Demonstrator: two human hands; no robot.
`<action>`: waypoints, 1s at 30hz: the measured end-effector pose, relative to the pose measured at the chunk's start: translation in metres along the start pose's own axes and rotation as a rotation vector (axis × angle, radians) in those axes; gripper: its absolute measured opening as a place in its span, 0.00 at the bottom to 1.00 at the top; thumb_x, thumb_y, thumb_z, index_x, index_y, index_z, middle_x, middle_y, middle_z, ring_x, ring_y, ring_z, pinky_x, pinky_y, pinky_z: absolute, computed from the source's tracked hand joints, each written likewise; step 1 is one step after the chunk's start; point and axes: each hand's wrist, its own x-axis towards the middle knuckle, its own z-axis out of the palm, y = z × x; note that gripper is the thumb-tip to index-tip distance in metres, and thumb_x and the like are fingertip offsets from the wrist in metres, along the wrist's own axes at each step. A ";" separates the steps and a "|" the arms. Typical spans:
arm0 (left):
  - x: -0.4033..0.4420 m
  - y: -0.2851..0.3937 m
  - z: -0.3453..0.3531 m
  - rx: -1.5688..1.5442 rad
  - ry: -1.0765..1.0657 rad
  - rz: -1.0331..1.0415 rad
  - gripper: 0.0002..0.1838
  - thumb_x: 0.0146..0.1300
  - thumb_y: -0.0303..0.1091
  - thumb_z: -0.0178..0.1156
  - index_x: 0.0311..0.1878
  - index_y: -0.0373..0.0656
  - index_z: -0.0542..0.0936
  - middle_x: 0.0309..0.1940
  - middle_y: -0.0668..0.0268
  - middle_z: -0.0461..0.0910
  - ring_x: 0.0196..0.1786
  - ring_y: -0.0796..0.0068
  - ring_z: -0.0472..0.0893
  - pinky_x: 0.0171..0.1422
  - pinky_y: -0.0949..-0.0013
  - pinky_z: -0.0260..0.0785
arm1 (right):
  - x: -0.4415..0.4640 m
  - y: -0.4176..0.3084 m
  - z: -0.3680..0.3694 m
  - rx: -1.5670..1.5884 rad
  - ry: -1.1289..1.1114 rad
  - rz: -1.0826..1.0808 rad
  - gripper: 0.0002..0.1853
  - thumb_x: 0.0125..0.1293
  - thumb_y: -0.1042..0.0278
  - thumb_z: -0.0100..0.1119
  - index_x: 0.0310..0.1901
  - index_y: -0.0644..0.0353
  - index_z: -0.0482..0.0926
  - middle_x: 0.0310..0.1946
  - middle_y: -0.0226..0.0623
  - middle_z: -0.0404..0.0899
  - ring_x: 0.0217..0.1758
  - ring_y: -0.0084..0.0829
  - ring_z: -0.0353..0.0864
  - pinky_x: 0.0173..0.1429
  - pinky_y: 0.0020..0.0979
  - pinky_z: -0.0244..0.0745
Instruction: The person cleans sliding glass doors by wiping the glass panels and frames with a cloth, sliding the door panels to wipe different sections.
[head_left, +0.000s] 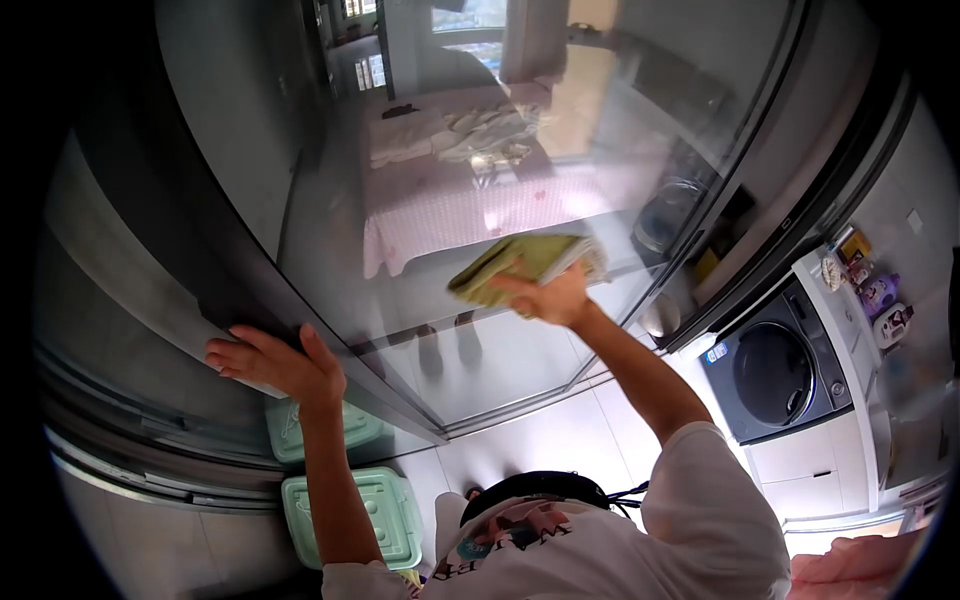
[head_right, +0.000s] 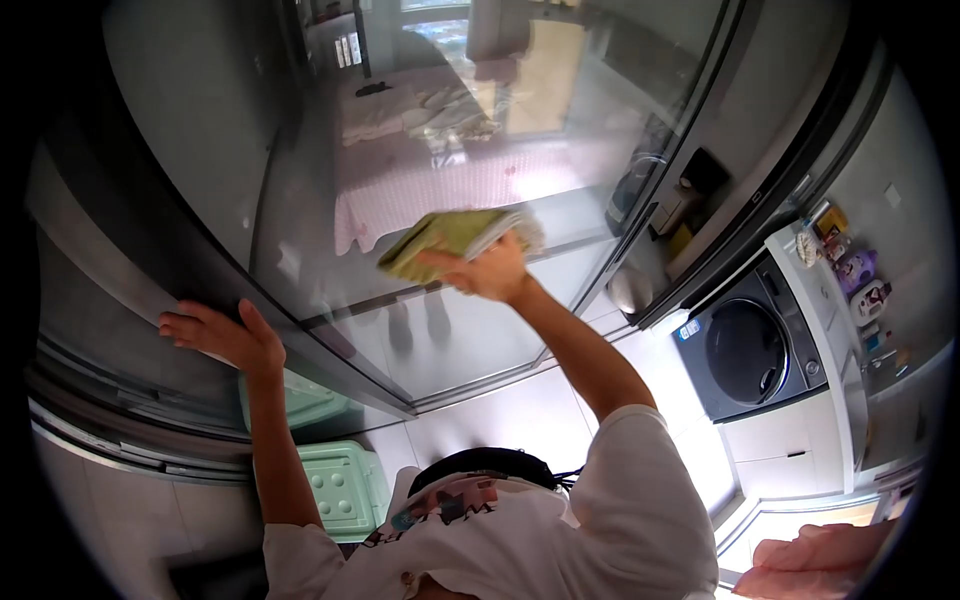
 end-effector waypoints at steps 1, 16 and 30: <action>0.001 0.001 0.000 -0.004 0.001 0.008 0.39 0.69 0.55 0.31 0.70 0.33 0.37 0.69 0.42 0.26 0.71 0.42 0.25 0.68 0.41 0.16 | -0.007 0.020 0.003 -0.175 0.212 0.029 0.30 0.50 0.40 0.56 0.59 0.22 0.68 0.67 0.31 0.56 0.67 0.39 0.58 0.59 0.59 0.51; -0.002 0.005 0.001 0.021 0.026 -0.034 0.38 0.69 0.52 0.32 0.69 0.31 0.38 0.70 0.43 0.29 0.72 0.42 0.25 0.68 0.43 0.13 | 0.031 0.073 -0.045 0.052 1.000 0.828 0.29 0.70 0.53 0.33 0.69 0.56 0.50 0.71 0.45 0.41 0.74 0.48 0.35 0.73 0.47 0.27; -0.032 0.027 -0.017 -0.021 -0.236 -0.230 0.39 0.68 0.50 0.36 0.68 0.25 0.40 0.69 0.39 0.35 0.72 0.40 0.32 0.71 0.44 0.23 | 0.097 -0.122 -0.060 1.461 1.106 0.867 0.24 0.71 0.47 0.39 0.48 0.65 0.66 0.41 0.34 0.66 0.43 0.24 0.65 0.50 0.26 0.64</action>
